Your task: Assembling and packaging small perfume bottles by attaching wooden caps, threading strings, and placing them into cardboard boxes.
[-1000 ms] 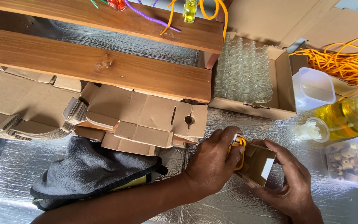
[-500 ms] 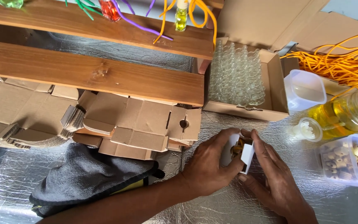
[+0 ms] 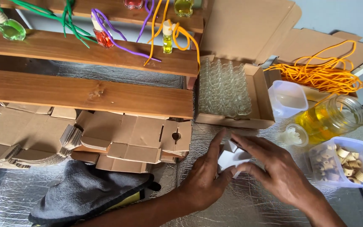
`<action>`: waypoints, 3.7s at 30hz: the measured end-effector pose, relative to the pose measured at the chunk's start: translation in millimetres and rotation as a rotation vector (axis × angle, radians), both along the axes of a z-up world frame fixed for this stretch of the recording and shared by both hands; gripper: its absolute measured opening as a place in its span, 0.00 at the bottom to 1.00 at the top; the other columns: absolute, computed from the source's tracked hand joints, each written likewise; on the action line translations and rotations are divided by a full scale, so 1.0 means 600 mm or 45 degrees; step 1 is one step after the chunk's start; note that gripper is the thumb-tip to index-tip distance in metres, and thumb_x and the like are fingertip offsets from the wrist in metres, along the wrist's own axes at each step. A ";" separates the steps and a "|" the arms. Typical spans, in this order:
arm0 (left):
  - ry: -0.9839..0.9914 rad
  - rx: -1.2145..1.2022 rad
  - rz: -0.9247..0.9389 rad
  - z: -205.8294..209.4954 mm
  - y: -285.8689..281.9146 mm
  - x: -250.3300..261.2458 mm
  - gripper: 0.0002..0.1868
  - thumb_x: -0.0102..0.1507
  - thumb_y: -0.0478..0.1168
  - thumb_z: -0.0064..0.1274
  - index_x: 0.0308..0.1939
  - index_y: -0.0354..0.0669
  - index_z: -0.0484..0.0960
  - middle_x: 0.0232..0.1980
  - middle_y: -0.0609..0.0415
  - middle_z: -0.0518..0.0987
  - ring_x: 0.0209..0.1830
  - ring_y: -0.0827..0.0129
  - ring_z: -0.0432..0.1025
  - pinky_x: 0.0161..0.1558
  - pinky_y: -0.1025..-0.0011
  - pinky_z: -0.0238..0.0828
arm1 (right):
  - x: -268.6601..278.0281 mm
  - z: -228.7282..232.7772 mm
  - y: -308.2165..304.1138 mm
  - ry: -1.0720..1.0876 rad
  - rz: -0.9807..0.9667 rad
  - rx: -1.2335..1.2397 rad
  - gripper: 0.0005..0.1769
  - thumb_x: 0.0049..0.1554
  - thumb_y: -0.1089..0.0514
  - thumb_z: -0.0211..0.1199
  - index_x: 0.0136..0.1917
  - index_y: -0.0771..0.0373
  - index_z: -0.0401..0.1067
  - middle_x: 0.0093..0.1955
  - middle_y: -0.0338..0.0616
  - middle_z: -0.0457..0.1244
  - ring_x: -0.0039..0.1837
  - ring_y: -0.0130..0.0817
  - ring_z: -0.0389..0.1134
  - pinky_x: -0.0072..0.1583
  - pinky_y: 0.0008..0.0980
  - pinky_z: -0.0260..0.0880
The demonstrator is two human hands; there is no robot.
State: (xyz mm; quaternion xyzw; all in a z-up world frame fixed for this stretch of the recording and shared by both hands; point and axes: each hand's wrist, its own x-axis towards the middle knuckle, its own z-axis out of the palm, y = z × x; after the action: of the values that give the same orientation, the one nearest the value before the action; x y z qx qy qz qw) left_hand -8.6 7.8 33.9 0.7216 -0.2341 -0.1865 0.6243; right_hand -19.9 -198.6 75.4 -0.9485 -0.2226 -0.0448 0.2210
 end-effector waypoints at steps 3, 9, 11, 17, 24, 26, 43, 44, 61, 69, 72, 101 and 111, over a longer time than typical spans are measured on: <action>-0.045 -0.083 0.038 -0.014 -0.007 0.002 0.44 0.66 0.47 0.48 0.81 0.49 0.40 0.62 0.42 0.75 0.38 0.58 0.74 0.42 0.60 0.69 | 0.024 0.000 0.006 0.117 -0.035 0.253 0.27 0.58 0.47 0.60 0.70 0.54 0.69 0.69 0.43 0.67 0.69 0.39 0.69 0.66 0.36 0.66; 0.063 -0.165 0.249 -0.024 -0.017 0.021 0.40 0.55 0.51 0.65 0.68 0.50 0.66 0.51 0.56 0.86 0.41 0.72 0.78 0.40 0.71 0.76 | 0.019 -0.092 -0.021 0.171 -0.111 0.950 0.21 0.55 0.59 0.66 0.62 0.64 0.73 0.56 0.43 0.70 0.56 0.31 0.72 0.58 0.30 0.72; 0.091 -0.169 0.220 -0.027 -0.020 0.022 0.36 0.53 0.50 0.66 0.64 0.50 0.71 0.51 0.57 0.85 0.45 0.74 0.77 0.44 0.72 0.76 | 0.009 -0.099 -0.019 0.190 -0.064 1.110 0.22 0.55 0.62 0.67 0.62 0.66 0.70 0.56 0.45 0.69 0.56 0.33 0.72 0.58 0.31 0.72; 0.238 -0.283 0.163 -0.040 -0.025 0.024 0.21 0.60 0.43 0.62 0.56 0.47 0.79 0.40 0.60 0.82 0.37 0.77 0.74 0.37 0.74 0.72 | 0.014 -0.058 -0.001 -0.589 0.041 0.271 0.22 0.59 0.56 0.63 0.64 0.69 0.70 0.63 0.56 0.67 0.65 0.49 0.71 0.67 0.43 0.73; 0.042 -0.137 0.190 -0.026 -0.021 0.019 0.23 0.58 0.45 0.62 0.58 0.50 0.82 0.40 0.62 0.84 0.32 0.78 0.71 0.37 0.76 0.73 | 0.003 -0.027 0.023 -0.750 0.135 0.179 0.11 0.59 0.58 0.62 0.51 0.65 0.78 0.50 0.45 0.71 0.53 0.43 0.72 0.59 0.38 0.75; 0.163 -0.265 0.177 -0.024 -0.022 0.022 0.25 0.57 0.43 0.63 0.59 0.47 0.82 0.43 0.61 0.85 0.38 0.79 0.75 0.42 0.78 0.76 | 0.004 -0.026 0.022 -0.743 0.112 0.130 0.12 0.58 0.55 0.64 0.51 0.64 0.78 0.49 0.45 0.71 0.52 0.42 0.72 0.59 0.39 0.73; 0.467 -0.543 -0.041 -0.056 -0.018 0.036 0.32 0.70 0.58 0.36 0.66 0.40 0.77 0.46 0.44 0.80 0.43 0.57 0.77 0.32 0.63 0.84 | 0.008 -0.034 0.018 -0.701 0.090 0.067 0.14 0.61 0.55 0.59 0.55 0.64 0.76 0.55 0.48 0.69 0.56 0.45 0.70 0.61 0.42 0.71; 0.467 -0.545 -0.039 -0.053 -0.019 0.036 0.32 0.70 0.58 0.36 0.66 0.40 0.77 0.46 0.44 0.80 0.43 0.57 0.77 0.32 0.63 0.84 | 0.008 -0.033 0.019 -0.701 0.092 0.066 0.14 0.61 0.55 0.59 0.55 0.64 0.76 0.55 0.48 0.69 0.56 0.45 0.70 0.61 0.42 0.71; 0.489 -0.511 0.078 -0.053 -0.016 0.034 0.29 0.71 0.56 0.33 0.57 0.39 0.81 0.38 0.49 0.79 0.35 0.64 0.75 0.28 0.67 0.83 | 0.009 -0.047 0.017 -0.712 0.104 0.060 0.12 0.58 0.64 0.66 0.56 0.60 0.79 0.55 0.48 0.68 0.58 0.43 0.70 0.59 0.35 0.75; 0.488 -0.458 0.054 -0.045 -0.013 0.034 0.30 0.70 0.55 0.33 0.66 0.42 0.78 0.42 0.47 0.81 0.39 0.62 0.77 0.31 0.68 0.84 | 0.006 -0.039 0.014 -0.634 0.082 0.135 0.12 0.56 0.59 0.68 0.54 0.57 0.80 0.54 0.44 0.69 0.56 0.40 0.69 0.60 0.36 0.72; 0.455 -0.406 0.043 -0.040 -0.010 0.032 0.31 0.70 0.56 0.33 0.69 0.45 0.76 0.44 0.48 0.81 0.40 0.63 0.78 0.33 0.68 0.85 | 0.005 -0.039 0.016 -0.596 0.047 0.207 0.12 0.55 0.57 0.68 0.53 0.57 0.80 0.51 0.42 0.69 0.54 0.37 0.69 0.58 0.33 0.70; 0.204 -0.042 0.212 -0.033 -0.031 0.015 0.27 0.63 0.59 0.51 0.56 0.44 0.76 0.34 0.56 0.87 0.28 0.74 0.76 0.29 0.73 0.69 | 0.001 -0.063 0.002 -0.025 -0.351 0.595 0.21 0.57 0.53 0.67 0.63 0.55 0.76 0.51 0.36 0.74 0.46 0.25 0.73 0.52 0.26 0.72; 0.359 -0.118 0.251 -0.014 -0.033 0.012 0.27 0.64 0.59 0.46 0.55 0.43 0.74 0.36 0.45 0.84 0.14 0.61 0.79 0.12 0.72 0.69 | 0.002 -0.056 0.003 0.140 -0.101 0.536 0.30 0.62 0.47 0.57 0.74 0.58 0.61 0.69 0.50 0.67 0.66 0.43 0.71 0.64 0.38 0.68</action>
State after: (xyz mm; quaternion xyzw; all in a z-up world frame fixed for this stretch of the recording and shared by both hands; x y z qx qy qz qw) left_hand -1.3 -12.0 25.6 0.6782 -0.0806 -0.2126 0.6988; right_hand -18.9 -196.8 41.6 -0.8904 -0.1586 -0.0471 0.4240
